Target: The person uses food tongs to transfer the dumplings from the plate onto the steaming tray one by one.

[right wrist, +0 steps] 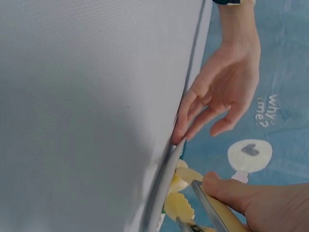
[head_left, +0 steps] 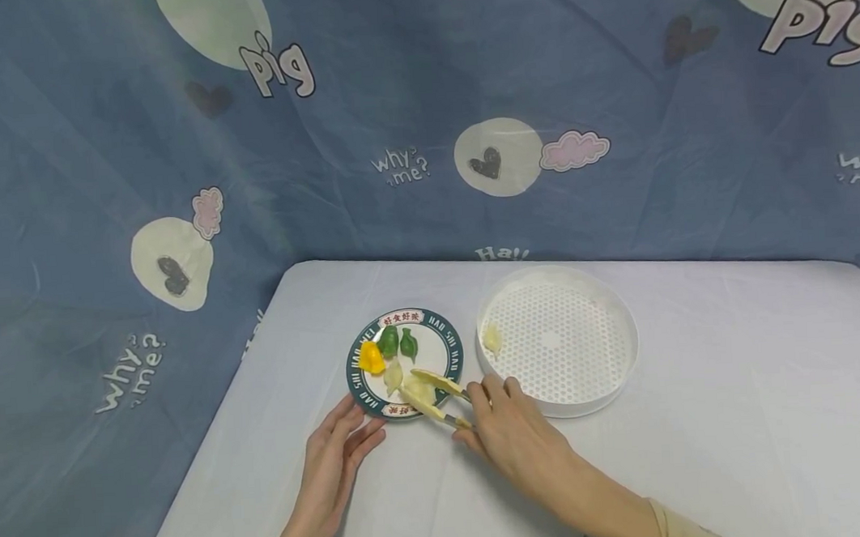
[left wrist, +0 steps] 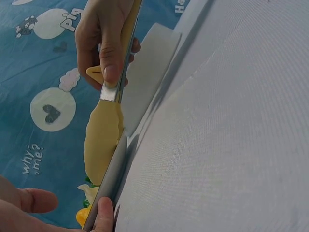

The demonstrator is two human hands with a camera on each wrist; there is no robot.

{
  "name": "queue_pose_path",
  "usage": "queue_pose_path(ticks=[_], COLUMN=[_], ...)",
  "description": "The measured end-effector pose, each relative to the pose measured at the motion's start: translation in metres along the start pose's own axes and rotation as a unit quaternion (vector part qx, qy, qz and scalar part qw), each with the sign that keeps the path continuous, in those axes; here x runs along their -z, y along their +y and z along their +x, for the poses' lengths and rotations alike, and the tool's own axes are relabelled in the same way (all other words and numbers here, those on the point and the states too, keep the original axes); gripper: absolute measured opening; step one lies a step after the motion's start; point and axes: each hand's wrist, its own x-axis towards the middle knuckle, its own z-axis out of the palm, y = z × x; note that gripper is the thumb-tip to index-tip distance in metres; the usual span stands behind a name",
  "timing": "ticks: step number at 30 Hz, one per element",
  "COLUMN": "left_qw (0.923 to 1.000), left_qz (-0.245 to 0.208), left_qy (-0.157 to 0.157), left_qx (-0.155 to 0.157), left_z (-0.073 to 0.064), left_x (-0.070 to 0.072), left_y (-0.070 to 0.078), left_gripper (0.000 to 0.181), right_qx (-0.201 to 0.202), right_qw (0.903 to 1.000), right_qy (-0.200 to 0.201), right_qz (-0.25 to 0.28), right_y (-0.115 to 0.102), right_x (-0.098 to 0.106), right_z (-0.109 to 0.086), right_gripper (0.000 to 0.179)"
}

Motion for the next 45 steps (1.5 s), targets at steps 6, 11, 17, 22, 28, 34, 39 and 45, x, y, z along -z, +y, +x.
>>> queue_pose_path(ticks=[6,11,17,22,28,34,39,45], left_qw=[1.0000,1.0000,1.0000,1.0000,1.0000,1.0000,1.0000,1.0000], left_qz=[0.002,0.005,0.008,0.005,0.005,0.004,0.006,0.008], left_qy=[0.001,0.002,0.001,-0.002,-0.002,-0.005,-0.002,-0.002], left_qx=[0.000,0.001,0.002,0.003,0.005,0.005,0.007,0.004], left_z=[0.000,0.000,0.000,0.001,0.002,0.001,0.001,0.002], left_x=[-0.001,-0.001,-0.001,0.000,0.000,0.000,0.000,0.000], left_y=[0.001,0.001,0.001,0.001,0.001,0.000,-0.001,0.000], left_gripper=[0.070,0.071,0.073,0.074,0.073,0.072,0.071,0.073], right_qx=[-0.002,-0.012,-0.030,-0.040,-0.050,-0.079,-0.085,-0.084], right_qw=[1.0000,0.9995,0.9985,0.9984,0.9976,0.9941,0.9920,0.9918], right_qy=[-0.002,-0.004,-0.003,0.015,0.026,0.031,0.062,0.078], right_qz=[0.006,0.028,0.045,0.038,0.041,0.069,0.069,0.056], right_y=[0.000,0.001,0.006,0.011,0.016,0.028,0.045,0.065], right_x=[0.001,0.005,0.016,0.021,0.026,0.035,0.040,0.044], right_z=[0.000,-0.001,-0.001,-0.001,-0.003,-0.004,-0.005,-0.003], right_gripper=[0.047,0.045,0.047,0.049,0.047,0.045,0.045,0.046])
